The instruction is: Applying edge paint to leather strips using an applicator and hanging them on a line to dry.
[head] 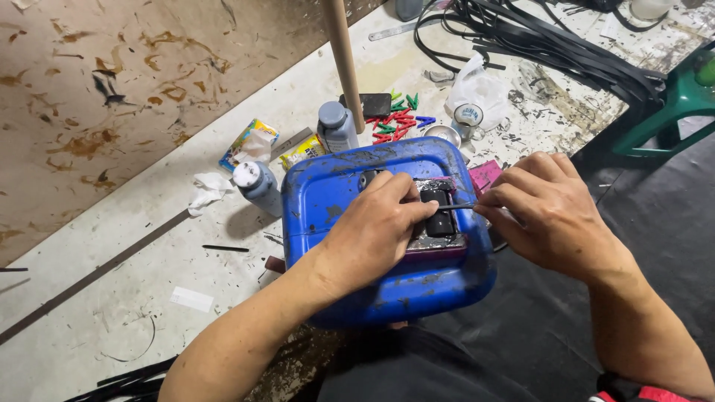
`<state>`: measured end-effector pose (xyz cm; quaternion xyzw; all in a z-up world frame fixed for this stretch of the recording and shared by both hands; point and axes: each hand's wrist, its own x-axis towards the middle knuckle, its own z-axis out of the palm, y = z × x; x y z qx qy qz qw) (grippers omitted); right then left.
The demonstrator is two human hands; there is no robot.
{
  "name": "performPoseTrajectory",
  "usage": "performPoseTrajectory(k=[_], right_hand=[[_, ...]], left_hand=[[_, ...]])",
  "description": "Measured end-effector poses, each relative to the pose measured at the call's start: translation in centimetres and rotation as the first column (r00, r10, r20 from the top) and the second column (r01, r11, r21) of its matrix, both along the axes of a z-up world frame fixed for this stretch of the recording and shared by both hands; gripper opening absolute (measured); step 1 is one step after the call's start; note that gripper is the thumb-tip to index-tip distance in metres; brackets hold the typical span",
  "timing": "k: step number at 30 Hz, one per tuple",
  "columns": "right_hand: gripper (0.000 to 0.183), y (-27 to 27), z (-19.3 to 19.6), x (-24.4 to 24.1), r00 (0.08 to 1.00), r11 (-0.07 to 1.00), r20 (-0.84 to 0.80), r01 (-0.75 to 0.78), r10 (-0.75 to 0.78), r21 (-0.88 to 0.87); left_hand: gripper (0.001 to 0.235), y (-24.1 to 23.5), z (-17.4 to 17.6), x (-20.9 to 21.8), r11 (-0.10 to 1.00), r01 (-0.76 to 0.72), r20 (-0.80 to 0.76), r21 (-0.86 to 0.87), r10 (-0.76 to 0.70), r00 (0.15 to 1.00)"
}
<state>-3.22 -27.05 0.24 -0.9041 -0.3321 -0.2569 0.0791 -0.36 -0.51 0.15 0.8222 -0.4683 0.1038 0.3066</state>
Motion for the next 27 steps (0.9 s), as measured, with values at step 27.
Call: performPoseTrajectory(k=[27], right_hand=[[0.014, -3.5, 0.8, -1.8, 0.998, 0.997, 0.026, 0.059, -0.058, -0.039]], left_hand=[[0.018, -3.5, 0.2, 0.6, 0.997, -0.029, -0.041, -0.067, 0.026, 0.999]])
